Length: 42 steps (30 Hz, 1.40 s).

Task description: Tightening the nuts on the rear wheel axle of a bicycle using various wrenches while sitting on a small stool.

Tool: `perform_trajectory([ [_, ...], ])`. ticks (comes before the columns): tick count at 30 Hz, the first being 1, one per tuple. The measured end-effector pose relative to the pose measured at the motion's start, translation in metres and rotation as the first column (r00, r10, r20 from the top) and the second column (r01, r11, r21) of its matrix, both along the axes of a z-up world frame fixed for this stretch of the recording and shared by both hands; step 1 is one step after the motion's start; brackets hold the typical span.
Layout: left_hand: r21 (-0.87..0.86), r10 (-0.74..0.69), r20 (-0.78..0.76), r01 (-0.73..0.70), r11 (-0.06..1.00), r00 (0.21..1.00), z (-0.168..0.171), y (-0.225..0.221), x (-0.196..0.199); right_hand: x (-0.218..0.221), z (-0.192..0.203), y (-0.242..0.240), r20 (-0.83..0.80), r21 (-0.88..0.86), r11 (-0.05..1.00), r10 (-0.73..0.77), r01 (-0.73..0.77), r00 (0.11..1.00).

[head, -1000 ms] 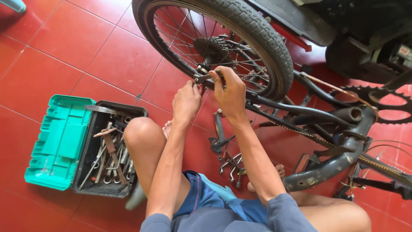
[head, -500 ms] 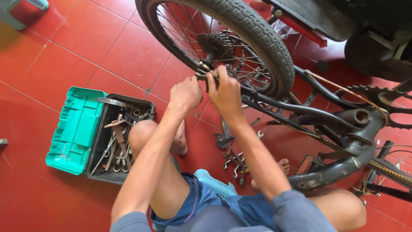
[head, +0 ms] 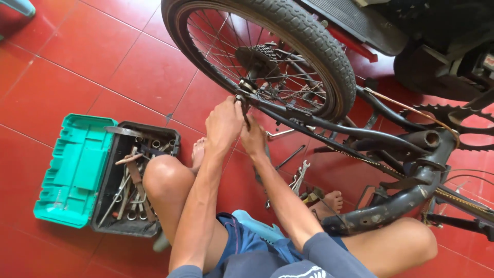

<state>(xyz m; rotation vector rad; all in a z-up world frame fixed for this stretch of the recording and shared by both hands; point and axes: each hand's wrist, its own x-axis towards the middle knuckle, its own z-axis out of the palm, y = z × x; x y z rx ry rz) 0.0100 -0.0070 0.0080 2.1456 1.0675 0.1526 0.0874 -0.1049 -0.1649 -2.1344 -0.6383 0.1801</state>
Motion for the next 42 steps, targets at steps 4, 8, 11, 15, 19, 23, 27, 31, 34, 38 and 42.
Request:
perform_trajectory([
  [4, 0.016, 0.021, 0.106, -0.023, 1.000, 0.994, -0.010, -0.005, 0.000, 0.018, 0.004, -0.015, -0.014, -0.563, 0.790, 0.284, -0.242, 0.959],
  [8, -0.024, 0.031, 0.126, -0.028, 0.999, 0.991, -0.018, -0.003, -0.003, 0.013, 0.043, -0.075, 0.024, -0.736, 0.627, 0.402, -0.256, 0.915],
  [11, -0.098, 0.038, 0.113, -0.026, 0.995, 0.993, -0.021, -0.004, -0.003, 0.001, 0.168, -0.088, 0.062, -0.678, 0.687, 0.409, -0.262, 0.910],
  [15, -0.274, 0.124, 0.119, -0.088, 0.958, 0.985, -0.020, -0.007, 0.001, -0.001, 0.247, -0.075, 0.193, -0.475, 0.849, 0.358, -0.232, 0.914],
  [19, -0.382, 0.208, 0.202, -0.119, 0.917, 0.957, -0.025, -0.008, 0.001, 0.021, 0.257, -0.047, 0.396, -0.188, 0.919, 0.395, -0.347, 0.829],
  [23, -0.430, 0.228, 0.160, -0.140, 0.892, 0.960, -0.018, -0.007, 0.001, 0.033, 0.257, -0.009, 0.381, -0.275, 0.864, 0.500, -0.421, 0.778],
  [27, -0.396, 0.210, 0.097, -0.156, 0.905, 0.973, -0.019, -0.006, 0.006, 0.032, 0.250, 0.008, 0.333, -0.378, 0.826, 0.542, -0.418, 0.771],
  [31, -0.329, 0.173, 0.034, -0.153, 0.932, 0.984, -0.030, -0.003, 0.011, 0.031, 0.245, 0.012, 0.382, -0.340, 0.856, 0.505, -0.390, 0.774],
  [34, -0.290, 0.150, 0.043, -0.131, 0.948, 0.988, -0.031, -0.005, 0.011, 0.033, 0.244, 0.011, 0.380, -0.292, 0.876, 0.475, -0.384, 0.794],
  [38, -0.304, 0.165, 0.094, -0.130, 0.944, 0.982, -0.013, -0.007, 0.010, 0.030, 0.259, 0.014, 0.281, -0.226, 0.863, 0.502, -0.452, 0.818],
  [42, -0.327, 0.173, 0.125, -0.124, 0.937, 0.977, -0.015, -0.010, 0.009, 0.028, 0.254, 0.017, 0.344, -0.337, 0.830, 0.548, -0.445, 0.763],
])
